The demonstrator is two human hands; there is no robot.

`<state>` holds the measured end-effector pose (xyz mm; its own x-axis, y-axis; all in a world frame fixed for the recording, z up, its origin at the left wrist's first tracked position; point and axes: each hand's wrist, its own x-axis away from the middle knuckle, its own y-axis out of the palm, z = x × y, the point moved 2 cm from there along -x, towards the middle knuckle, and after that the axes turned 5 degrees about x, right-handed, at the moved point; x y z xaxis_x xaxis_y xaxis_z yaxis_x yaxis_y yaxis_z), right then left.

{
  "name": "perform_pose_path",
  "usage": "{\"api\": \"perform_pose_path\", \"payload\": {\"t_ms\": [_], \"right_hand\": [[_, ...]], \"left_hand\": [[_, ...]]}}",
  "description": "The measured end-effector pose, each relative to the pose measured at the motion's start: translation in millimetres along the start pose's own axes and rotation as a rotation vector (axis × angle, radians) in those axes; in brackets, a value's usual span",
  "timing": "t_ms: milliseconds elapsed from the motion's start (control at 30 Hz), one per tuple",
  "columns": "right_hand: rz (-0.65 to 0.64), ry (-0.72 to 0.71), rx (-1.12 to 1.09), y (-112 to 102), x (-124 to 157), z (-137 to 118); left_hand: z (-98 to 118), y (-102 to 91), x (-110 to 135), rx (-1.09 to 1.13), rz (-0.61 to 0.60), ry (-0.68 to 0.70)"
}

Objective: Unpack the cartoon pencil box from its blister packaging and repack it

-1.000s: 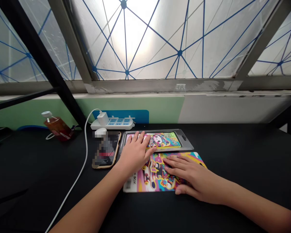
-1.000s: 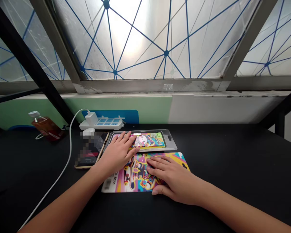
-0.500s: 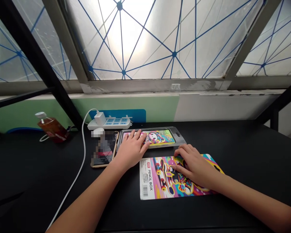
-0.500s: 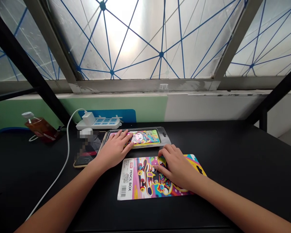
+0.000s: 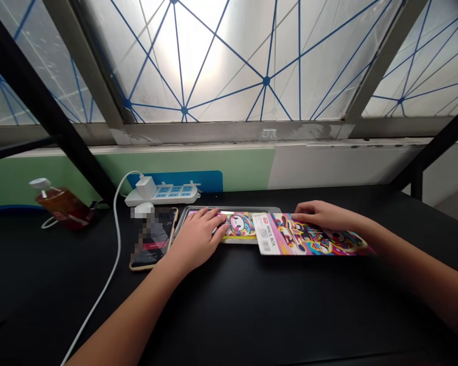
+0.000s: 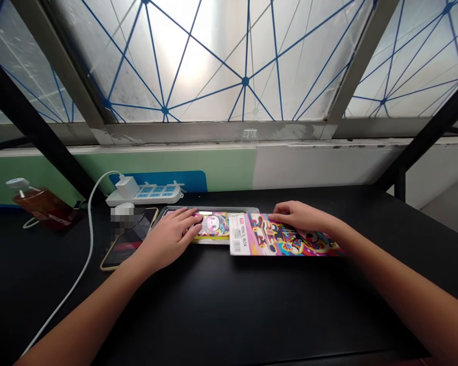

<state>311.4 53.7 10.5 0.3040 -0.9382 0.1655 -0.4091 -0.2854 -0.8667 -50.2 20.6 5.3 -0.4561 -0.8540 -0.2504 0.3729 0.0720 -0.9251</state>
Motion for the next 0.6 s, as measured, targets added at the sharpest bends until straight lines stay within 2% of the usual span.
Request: {"api": "perform_pose_path", "payload": {"t_ms": [67,167,300,467,600], "right_hand": [[-0.069,0.036,-0.046,-3,-9,20],[-0.076,0.062,-0.086,1,-9,34],[-0.033,0.107,-0.095,3,0,38],[0.024,0.218,-0.077,-8,8,45],[0.094,0.208,-0.03,-15,10,45]], "left_hand": [[1,-2.3,0,0.008,0.019,0.027],[1,-2.9,0,0.018,0.043,0.052],[-2,0.3,0,-0.001,0.052,0.081],[-5,2.1,-1,-0.005,0.047,0.1],[-5,1.1,-1,0.001,0.037,0.1]]}}
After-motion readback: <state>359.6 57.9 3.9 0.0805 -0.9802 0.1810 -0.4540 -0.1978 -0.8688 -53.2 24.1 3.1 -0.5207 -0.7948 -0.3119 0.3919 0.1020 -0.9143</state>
